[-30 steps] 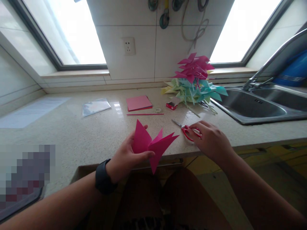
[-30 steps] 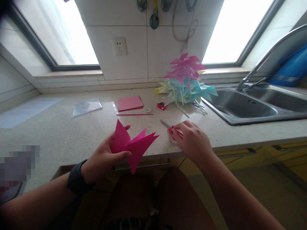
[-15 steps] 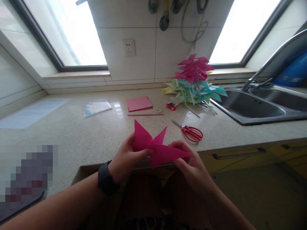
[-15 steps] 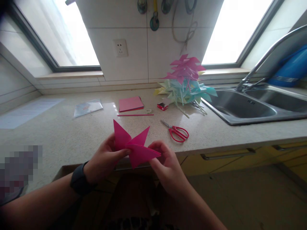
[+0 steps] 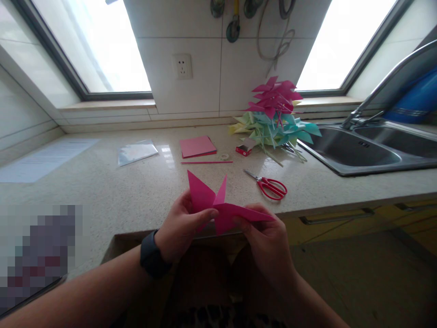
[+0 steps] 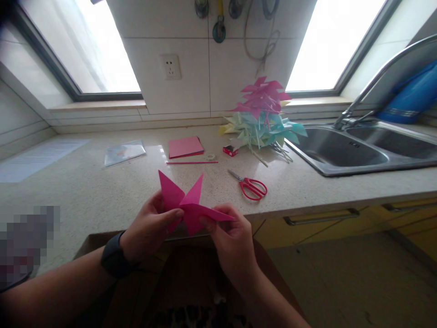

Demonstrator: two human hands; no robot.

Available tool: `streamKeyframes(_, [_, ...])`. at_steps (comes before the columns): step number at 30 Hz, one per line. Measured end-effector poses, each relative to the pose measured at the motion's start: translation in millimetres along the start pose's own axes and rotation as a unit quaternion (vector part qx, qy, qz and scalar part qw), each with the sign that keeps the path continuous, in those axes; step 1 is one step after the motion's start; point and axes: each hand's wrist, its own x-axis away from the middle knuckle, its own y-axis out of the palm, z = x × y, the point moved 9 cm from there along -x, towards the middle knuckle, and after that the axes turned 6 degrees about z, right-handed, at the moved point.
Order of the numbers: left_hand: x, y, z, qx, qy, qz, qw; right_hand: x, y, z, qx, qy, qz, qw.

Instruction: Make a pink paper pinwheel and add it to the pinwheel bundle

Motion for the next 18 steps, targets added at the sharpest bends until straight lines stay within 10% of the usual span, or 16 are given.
streamKeyframes(18, [7.3,5.0,-8.1,-0.006,-0.066,-0.017,0.998,1.4,-31.3,-11.7,0.071,-0.095,0.087,0.989])
